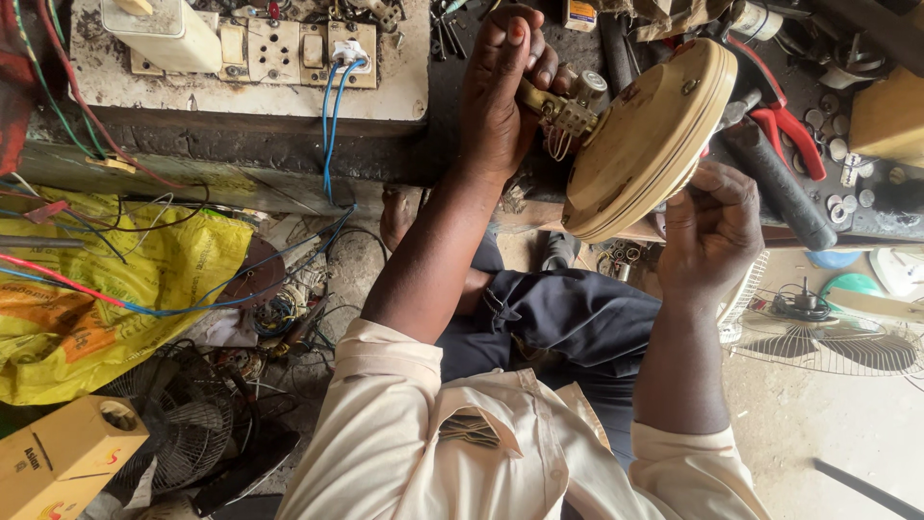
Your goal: The person sits on the floor and works on a beige circular electrical component, likely a ceiling fan cap. They manipulate small wires and parts with their hands, then attach a small gear-like piece to the center of the component.
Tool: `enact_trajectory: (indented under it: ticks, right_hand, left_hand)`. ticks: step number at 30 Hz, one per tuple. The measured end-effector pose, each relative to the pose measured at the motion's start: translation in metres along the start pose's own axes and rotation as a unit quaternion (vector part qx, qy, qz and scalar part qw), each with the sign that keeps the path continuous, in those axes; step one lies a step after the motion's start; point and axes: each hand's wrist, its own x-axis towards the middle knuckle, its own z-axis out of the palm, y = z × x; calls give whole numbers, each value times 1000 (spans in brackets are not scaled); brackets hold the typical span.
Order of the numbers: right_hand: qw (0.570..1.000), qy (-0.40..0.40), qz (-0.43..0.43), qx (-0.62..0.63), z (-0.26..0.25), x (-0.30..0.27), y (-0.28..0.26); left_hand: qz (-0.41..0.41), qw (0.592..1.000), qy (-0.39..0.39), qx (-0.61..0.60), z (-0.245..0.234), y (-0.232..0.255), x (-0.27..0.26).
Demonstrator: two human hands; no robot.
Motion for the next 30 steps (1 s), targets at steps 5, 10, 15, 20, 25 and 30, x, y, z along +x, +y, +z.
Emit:
enact_trajectory:
  ticks: [5, 10, 15, 20, 25, 30]
  right_hand:
    - [999, 5, -17, -28, 4, 2, -2]
    - [1000, 3, -28, -4, 6, 3, -3]
    - [1000, -1, -17, 7, 5, 4, -5]
    - [1000, -3, -2, 4, 3, 4, -3]
    - [1000, 0, 26, 10, 1, 2, 2]
    - [999, 7, 36, 19, 3, 6, 6]
  left_hand:
    - [-1, 1000, 0, -4, 0, 0, 0]
    - [-19, 999, 10, -24, 1, 0, -1]
    - [-23, 1000, 14, -14, 3, 2, -1]
    - [-31, 999, 17, -20, 8, 7, -3]
    - [-31, 999, 15, -17, 7, 6, -2]
    - [-28, 1000, 10, -10, 4, 4, -1]
